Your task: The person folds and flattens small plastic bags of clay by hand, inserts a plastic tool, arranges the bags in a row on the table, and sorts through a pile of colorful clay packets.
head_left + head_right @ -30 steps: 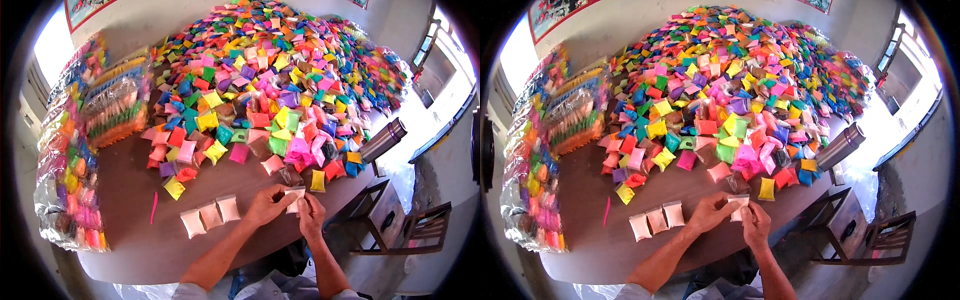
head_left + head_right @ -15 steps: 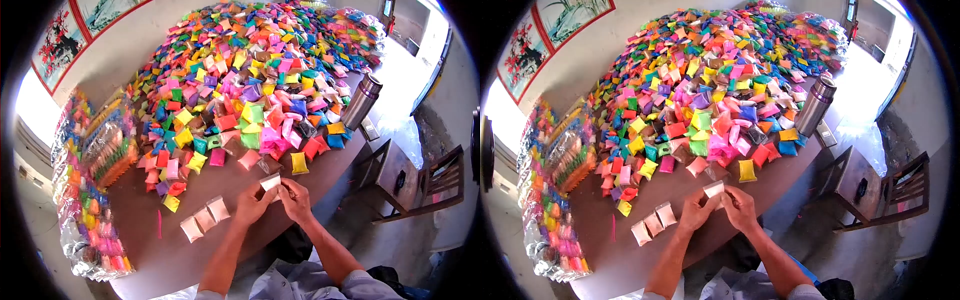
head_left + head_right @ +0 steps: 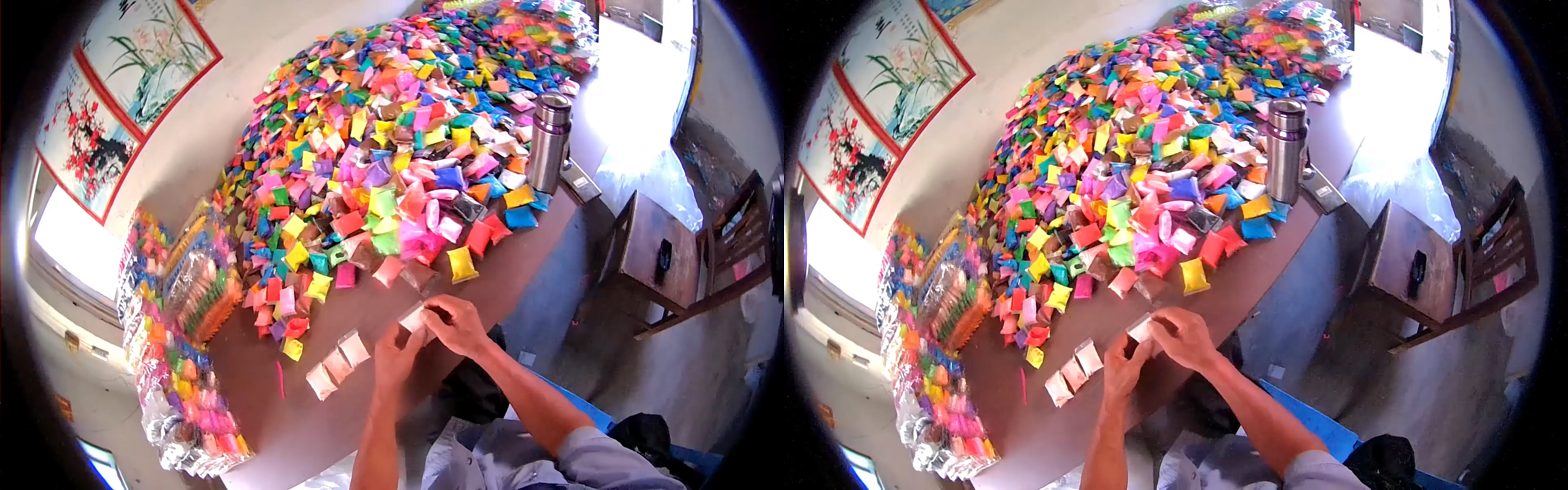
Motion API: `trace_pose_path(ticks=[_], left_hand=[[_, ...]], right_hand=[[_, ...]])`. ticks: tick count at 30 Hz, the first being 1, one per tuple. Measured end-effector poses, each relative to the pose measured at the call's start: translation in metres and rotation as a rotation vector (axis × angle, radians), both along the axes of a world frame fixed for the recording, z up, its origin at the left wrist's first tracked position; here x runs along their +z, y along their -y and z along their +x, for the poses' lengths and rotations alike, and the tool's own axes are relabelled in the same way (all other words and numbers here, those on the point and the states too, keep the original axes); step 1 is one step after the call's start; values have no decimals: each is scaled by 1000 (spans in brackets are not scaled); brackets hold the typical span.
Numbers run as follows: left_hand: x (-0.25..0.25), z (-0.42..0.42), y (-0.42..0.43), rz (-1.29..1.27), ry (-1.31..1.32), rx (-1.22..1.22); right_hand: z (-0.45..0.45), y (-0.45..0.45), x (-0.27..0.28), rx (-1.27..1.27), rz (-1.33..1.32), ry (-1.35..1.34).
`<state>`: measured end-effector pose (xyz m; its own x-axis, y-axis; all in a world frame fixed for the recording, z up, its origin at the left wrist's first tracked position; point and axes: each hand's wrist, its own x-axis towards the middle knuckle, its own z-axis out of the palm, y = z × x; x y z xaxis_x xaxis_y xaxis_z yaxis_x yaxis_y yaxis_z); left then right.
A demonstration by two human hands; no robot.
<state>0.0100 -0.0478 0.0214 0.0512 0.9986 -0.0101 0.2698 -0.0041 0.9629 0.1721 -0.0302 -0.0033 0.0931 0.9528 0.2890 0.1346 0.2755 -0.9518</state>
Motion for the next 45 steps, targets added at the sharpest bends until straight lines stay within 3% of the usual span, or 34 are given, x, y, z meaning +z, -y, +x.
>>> trace_pose_path(ticks=[4, 9, 15, 17, 24, 29, 45], left_hand=[[-12, 2, -2, 44, -73, 13], [-26, -7, -8, -16, 55, 14], [-21, -3, -4, 13, 0, -47], [-7, 7, -1, 39, -145, 1], [-13, 2, -6, -34, 66, 5], [-4, 6, -2, 2, -97, -31], [-19, -2, -5, -5, 0, -14]], right_hand=[[2, -1, 0, -20, 70, 12], [1, -3, 3, -5, 185, 102], [5, -1, 2, 27, 58, 51], [6, 0, 7, 24, 48, 22], [2, 0, 3, 14, 81, 42], [3, -2, -5, 15, 48, 56], [0, -6, -8, -17, 85, -58]])
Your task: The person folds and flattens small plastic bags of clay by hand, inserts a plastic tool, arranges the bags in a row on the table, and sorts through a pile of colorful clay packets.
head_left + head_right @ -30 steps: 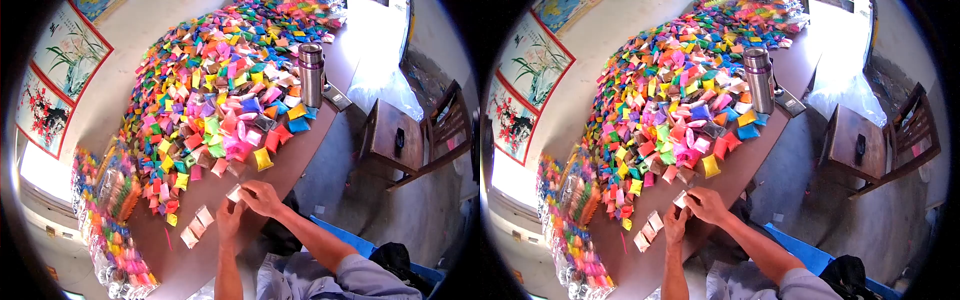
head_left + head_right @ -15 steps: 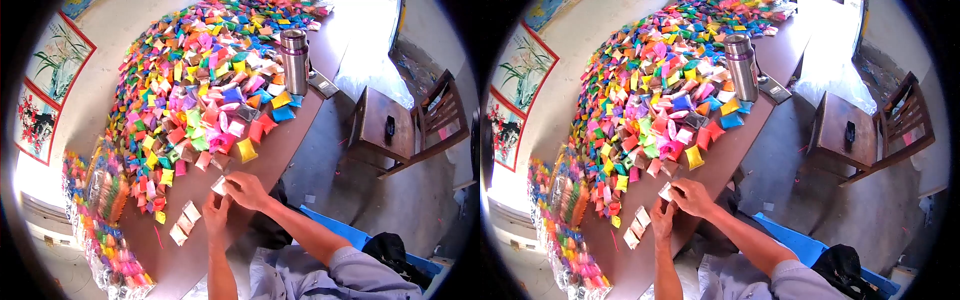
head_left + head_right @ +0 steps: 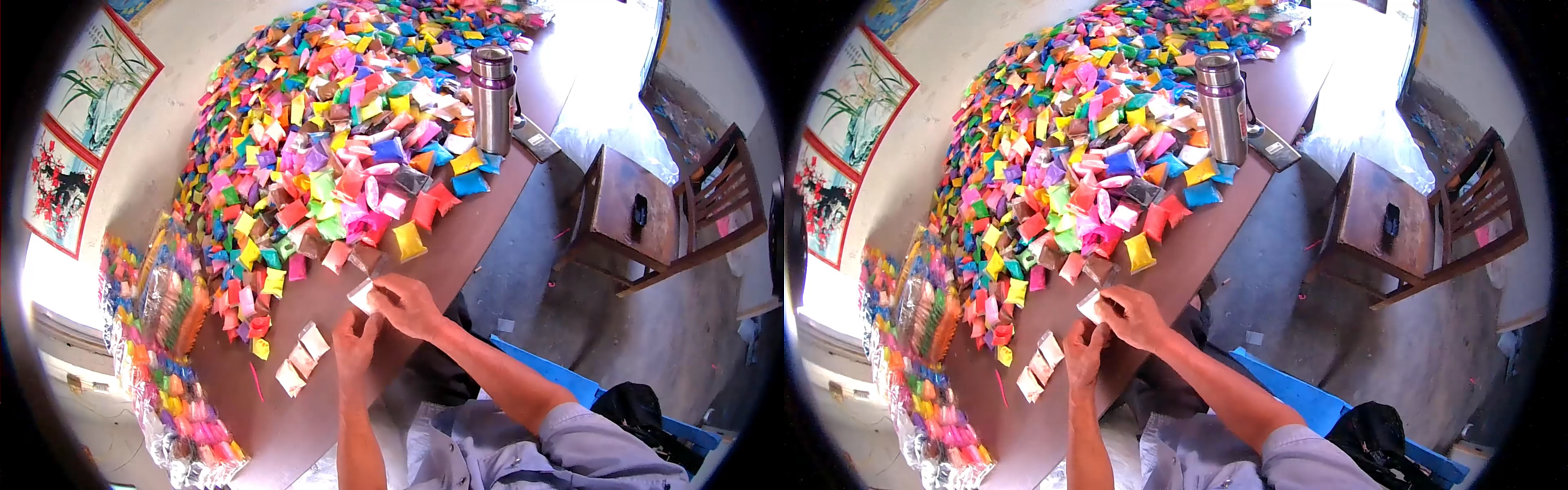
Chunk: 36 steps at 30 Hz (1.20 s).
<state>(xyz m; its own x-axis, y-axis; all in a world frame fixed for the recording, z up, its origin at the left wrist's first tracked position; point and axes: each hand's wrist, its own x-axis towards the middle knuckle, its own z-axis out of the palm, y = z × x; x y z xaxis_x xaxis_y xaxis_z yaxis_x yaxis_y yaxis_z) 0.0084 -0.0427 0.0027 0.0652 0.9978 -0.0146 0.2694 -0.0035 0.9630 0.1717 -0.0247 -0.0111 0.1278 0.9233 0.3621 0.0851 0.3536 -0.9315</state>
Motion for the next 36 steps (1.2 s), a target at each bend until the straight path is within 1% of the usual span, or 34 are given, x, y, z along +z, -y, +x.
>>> trace_pose_path(ticks=[4, 6, 8, 12, 14, 17, 21, 23, 27, 29, 36], left_hand=[[5, 3, 2, -23, -46, 30], [5, 2, 1, -30, -48, 40], [6, 4, 1, -48, 9, 49], [15, 9, 3, -67, -19, 41], [16, 10, 3, -53, 73, 38], [2, -3, -1, -60, 33, 9], [-2, -5, -2, -85, 25, 42], [-3, -4, -2, -51, 78, 37], [7, 4, 0, -46, 68, 30], [8, 6, 0, -35, 226, 55], [-1, 0, -2, -24, 198, 73]], right_hand=[[-2, 0, 4, 0, 29, 16], [-1, 2, 8, 15, 1, 56], [0, 2, 9, 28, -18, 61], [1, 3, 8, 35, -44, 36], [4, 3, 10, 60, -60, 32], [6, 5, 16, 87, -82, 22], [6, 7, 20, 87, -74, 48], [4, 5, 14, 64, -54, 55], [6, 6, 16, 55, -55, 40], [6, 5, 13, 58, -43, 54], [4, 5, 14, 50, -27, 89]])
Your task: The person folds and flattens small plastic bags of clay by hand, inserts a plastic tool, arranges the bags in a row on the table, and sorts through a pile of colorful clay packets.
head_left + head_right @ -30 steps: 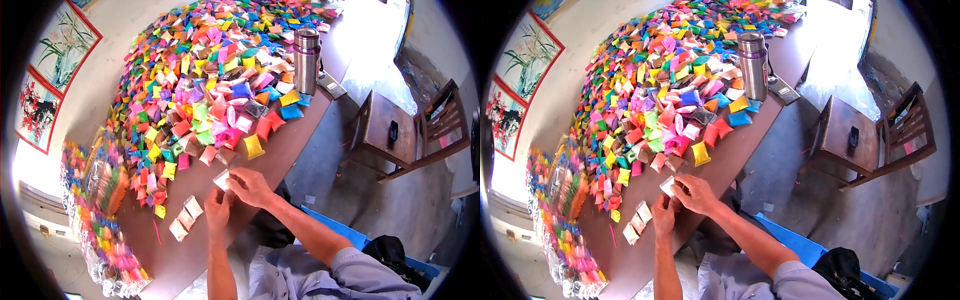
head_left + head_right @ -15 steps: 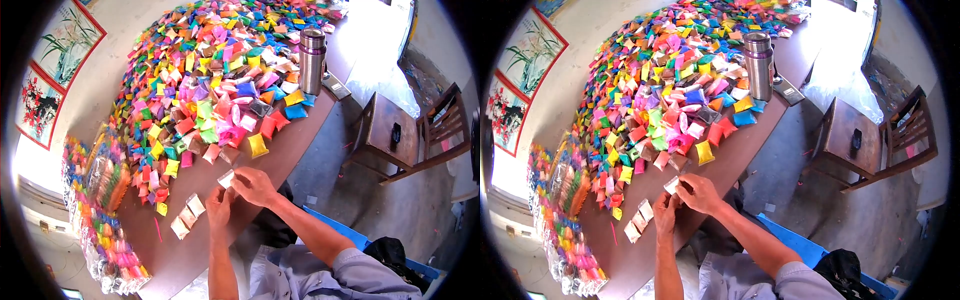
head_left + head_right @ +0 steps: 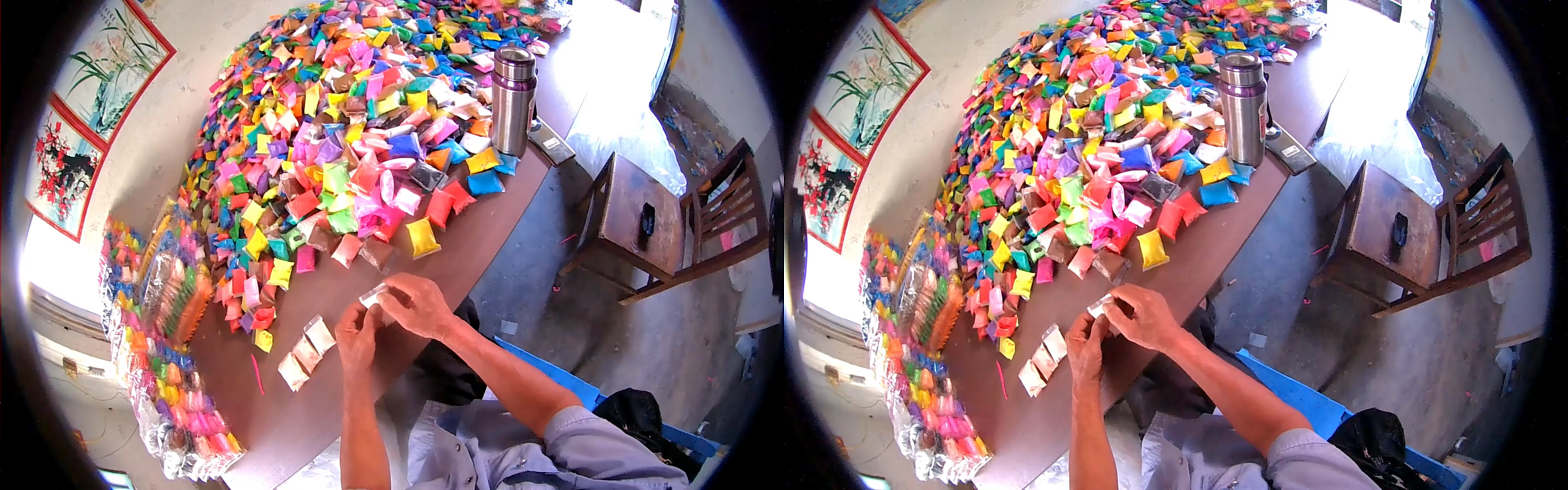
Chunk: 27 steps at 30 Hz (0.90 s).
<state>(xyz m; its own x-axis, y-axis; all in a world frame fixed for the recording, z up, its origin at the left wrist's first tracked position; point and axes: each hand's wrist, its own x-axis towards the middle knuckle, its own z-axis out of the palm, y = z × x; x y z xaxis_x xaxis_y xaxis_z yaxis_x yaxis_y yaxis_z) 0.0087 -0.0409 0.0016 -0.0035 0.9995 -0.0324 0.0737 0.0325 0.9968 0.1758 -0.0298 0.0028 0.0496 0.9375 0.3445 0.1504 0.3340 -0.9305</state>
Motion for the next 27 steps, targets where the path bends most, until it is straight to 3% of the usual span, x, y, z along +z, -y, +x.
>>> trace_pose_path(ticks=[27], left_hand=[[9, 4, 4, -1, -13, 33]], right_hand=[[0, 0, -3, 22, 31, -18]])
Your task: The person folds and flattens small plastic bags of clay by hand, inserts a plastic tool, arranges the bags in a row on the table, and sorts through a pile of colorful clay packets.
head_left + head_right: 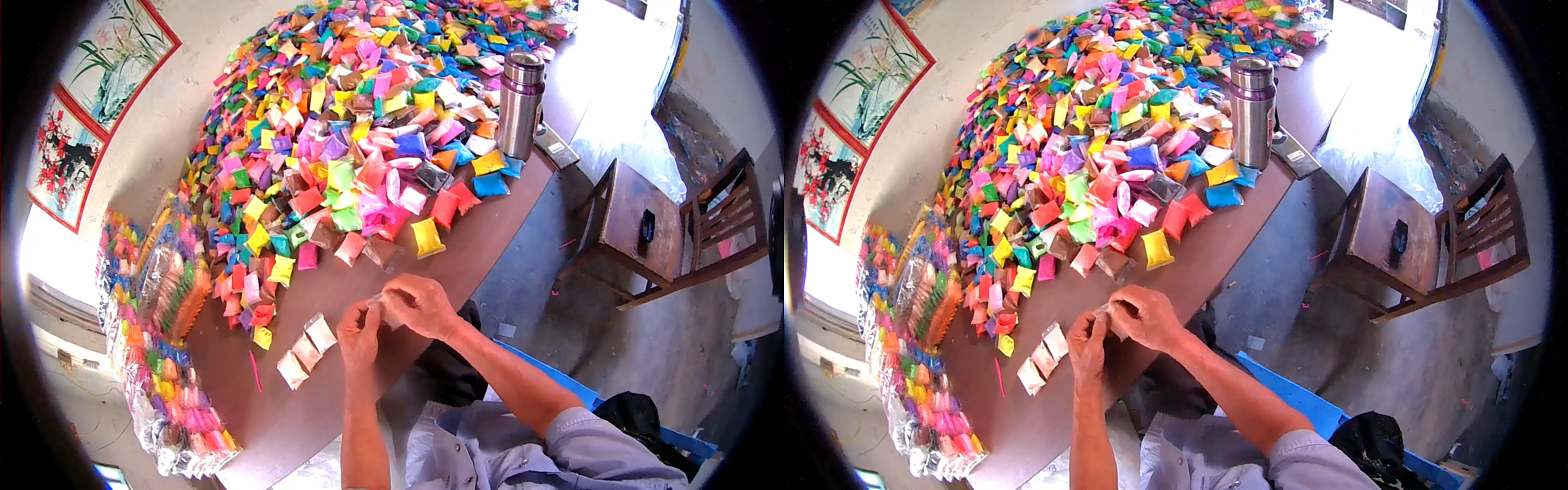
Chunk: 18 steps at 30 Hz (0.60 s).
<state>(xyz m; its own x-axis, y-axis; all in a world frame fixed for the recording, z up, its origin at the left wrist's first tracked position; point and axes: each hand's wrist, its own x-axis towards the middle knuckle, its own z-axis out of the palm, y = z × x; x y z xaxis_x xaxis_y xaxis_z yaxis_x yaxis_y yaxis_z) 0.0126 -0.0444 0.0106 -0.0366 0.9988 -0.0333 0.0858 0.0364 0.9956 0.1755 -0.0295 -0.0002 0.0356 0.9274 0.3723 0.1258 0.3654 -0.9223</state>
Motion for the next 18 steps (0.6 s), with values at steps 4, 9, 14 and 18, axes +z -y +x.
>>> trace_pose_path(ticks=[4, 9, 14, 18], left_hand=[[1, 1, 0, 33, -18, 1], [-6, -3, -1, 36, -9, 18], [-14, -6, -3, 59, 75, 38], [-8, -1, 0, 46, 39, 43]], right_hand=[[0, -1, -2, -16, 6, 7], [0, 1, 2, 19, 7, -4], [0, 2, 6, 24, -22, -1], [0, -1, -3, 10, -21, 14]])
